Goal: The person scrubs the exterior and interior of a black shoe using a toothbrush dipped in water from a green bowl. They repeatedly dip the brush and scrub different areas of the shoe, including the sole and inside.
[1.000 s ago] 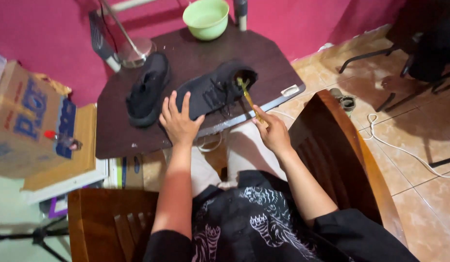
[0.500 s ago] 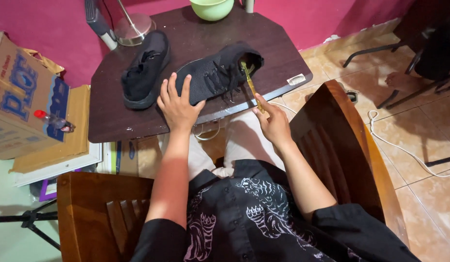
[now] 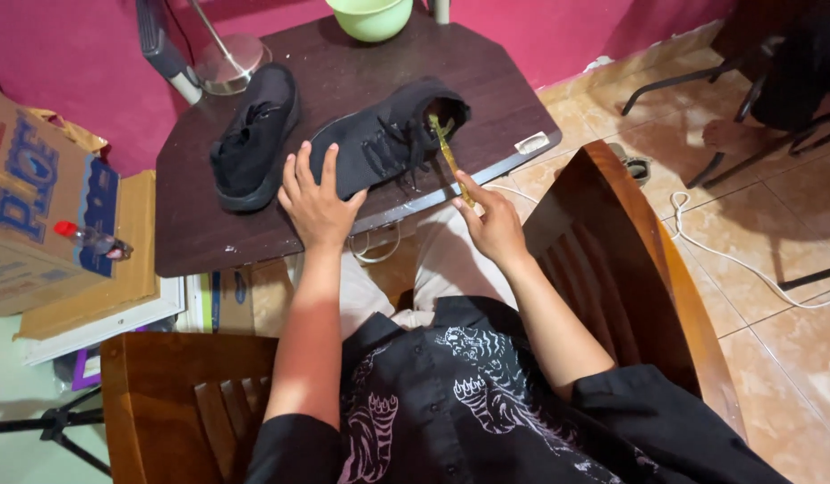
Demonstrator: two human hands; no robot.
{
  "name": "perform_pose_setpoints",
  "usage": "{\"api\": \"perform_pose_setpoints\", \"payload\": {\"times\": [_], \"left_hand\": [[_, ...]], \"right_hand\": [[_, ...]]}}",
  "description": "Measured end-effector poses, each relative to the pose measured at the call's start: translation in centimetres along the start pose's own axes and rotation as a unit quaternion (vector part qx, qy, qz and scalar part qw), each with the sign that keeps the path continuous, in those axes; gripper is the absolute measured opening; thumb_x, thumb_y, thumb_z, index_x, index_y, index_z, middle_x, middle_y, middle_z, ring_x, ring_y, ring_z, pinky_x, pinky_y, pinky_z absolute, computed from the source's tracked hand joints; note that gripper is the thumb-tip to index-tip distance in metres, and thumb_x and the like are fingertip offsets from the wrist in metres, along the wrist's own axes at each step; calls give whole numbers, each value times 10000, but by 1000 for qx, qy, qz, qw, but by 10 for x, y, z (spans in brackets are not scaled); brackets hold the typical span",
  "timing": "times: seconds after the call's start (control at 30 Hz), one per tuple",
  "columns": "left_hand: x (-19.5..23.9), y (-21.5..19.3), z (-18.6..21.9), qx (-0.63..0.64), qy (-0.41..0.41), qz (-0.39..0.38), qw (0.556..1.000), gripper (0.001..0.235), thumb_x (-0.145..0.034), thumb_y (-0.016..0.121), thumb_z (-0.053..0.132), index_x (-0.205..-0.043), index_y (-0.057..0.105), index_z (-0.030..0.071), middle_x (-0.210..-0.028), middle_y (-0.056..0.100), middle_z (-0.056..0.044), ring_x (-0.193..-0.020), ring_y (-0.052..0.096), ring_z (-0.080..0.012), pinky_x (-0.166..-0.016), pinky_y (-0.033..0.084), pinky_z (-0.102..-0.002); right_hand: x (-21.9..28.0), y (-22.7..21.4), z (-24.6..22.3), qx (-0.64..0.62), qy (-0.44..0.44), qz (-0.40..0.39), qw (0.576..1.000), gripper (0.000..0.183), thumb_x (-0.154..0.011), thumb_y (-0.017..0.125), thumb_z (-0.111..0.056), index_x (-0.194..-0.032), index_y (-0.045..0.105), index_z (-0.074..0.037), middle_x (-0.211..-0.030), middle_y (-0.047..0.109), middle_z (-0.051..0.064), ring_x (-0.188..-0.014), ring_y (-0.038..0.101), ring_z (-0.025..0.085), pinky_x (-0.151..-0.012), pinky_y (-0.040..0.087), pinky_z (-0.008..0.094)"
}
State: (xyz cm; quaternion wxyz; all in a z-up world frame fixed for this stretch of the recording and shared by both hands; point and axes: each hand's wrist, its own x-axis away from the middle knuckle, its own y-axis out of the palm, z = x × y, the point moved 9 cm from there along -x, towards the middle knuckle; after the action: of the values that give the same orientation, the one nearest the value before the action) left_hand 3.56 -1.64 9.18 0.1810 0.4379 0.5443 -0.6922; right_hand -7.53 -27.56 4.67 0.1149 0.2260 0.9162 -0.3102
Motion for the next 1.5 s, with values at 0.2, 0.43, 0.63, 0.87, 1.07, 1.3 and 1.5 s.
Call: {"api": "perform_pose_setpoints", "payload": {"times": [0.2,0.43,0.63,0.87,1.07,1.3,1.5], "left_hand": [[-3,-6,2,2,0,2,1000,970,-534,986,471,-1402,597,280,-1464,502,-108,-1323,486,-364,-907,459,-542],[-3,-7,2,1,4,5,1000,984,-509,995,457,-1393,604,271,-1456,503,-105,-1318,488,-363,-913,454,-531],[-3,-5,0,4,-2,3,1000,955,-547,982,482,-1398,598,284,-1459,499,-105,-1320,485,-361,-916,458,-529],[-3,-4,-1,6,-12,-2,1000,969,-536,991,472,-1402,592,294,-1471,493,-97,-1330,480,-359,-918,463,-537],[-2,-1,-1,7,-18,-10,1000,952,-570,980,483,-1414,578,306,-1492,475,-90,-1345,467,-354,-927,460,-552],[-1,0,-1,13,-24,-13,1000,937,-584,980,476,-1414,582,299,-1496,473,-94,-1362,449,-348,-950,442,-555],[-3,0,-2,12,-18,-3,1000,949,-567,973,478,-1413,581,304,-1493,478,-96,-1350,462,-361,-934,446,-555]], "right_hand": [[1,0,-5,9,5,-7,1000,459,-970,715,-370,-1420,627,-346,-1034,745,187,-758,697,346,-783,557,484],[2,-1,-11,2,-5,-12,1000,466,-980,708,-342,-1435,617,-298,-1070,752,191,-935,710,403,-835,554,487],[7,-3,-20,-14,-26,-11,999,477,-975,718,-281,-1441,614,-252,-1136,741,213,-1035,684,435,-893,535,531],[4,-1,-19,-1,-38,-9,999,485,-984,708,-303,-1455,595,-277,-1127,747,186,-1037,684,415,-877,545,511],[8,-2,-25,-12,-46,-11,999,495,-980,707,-247,-1459,591,-206,-1158,736,220,-1029,685,441,-849,540,536],[14,-1,-23,15,-20,-17,1000,508,-986,695,-318,-1477,568,-311,-1044,759,174,-840,704,374,-792,558,483],[14,7,-23,18,-11,-19,1000,506,-996,676,-321,-1487,558,-305,-1011,749,219,-805,703,416,-769,550,516]]}}
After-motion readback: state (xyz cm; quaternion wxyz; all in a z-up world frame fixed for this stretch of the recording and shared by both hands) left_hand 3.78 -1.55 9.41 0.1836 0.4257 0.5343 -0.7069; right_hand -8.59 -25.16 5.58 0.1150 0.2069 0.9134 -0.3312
